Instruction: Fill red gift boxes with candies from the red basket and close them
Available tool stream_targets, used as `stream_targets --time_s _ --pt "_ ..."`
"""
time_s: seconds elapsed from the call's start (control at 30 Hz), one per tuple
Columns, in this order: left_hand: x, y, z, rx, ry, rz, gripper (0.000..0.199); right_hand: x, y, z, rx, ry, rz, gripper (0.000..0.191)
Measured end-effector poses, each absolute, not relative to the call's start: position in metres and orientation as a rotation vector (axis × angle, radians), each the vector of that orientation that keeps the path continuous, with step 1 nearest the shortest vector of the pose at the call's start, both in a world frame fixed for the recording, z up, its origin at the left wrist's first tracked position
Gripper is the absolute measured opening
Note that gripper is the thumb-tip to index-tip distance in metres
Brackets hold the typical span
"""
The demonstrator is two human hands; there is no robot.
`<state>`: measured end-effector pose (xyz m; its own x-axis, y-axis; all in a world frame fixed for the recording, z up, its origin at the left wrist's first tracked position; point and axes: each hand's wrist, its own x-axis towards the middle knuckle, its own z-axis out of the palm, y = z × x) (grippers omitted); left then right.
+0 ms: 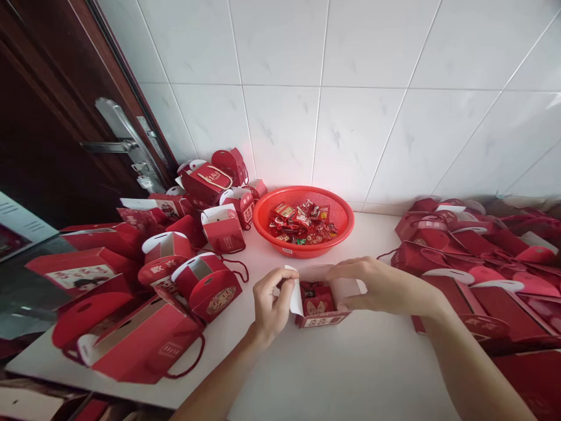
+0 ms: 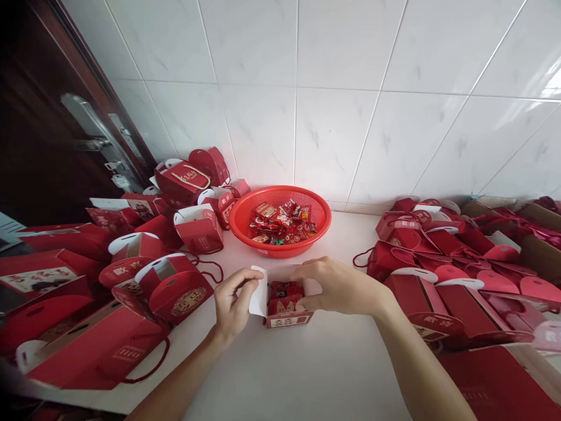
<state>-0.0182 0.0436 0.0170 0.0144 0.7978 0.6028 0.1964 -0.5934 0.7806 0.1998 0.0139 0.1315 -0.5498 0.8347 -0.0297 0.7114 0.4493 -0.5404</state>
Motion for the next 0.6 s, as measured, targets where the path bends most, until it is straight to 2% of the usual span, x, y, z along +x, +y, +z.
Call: stream_targets --time_s 0.1,0.2,0.4,0.5,0.6 --pt "-0.020 0.046 0.018 1.808 1.057 1.584 0.019 0.201 0.013 0.116 -1.402 -2.379 0.581 0.037" --pt "-0.022 0.048 0.019 1.899 1.075 1.561 0.018 0.202 0.015 0.101 -1.419 -2.367 0.520 0.055" --pt "-0.025 0.049 0.019 1.976 0.939 1.394 0.022 0.206 0.019 0.089 -1.469 -2.331 0.747 0.100" --pt "-0.027 0.052 0.016 1.898 0.818 1.301 0.032 0.209 0.023 0.087 -1.487 -2.294 0.885 0.111" --pt "-0.027 0.055 0.013 1.834 0.829 1.267 0.035 0.211 0.026 0.085 -1.445 -2.268 0.947 0.112"
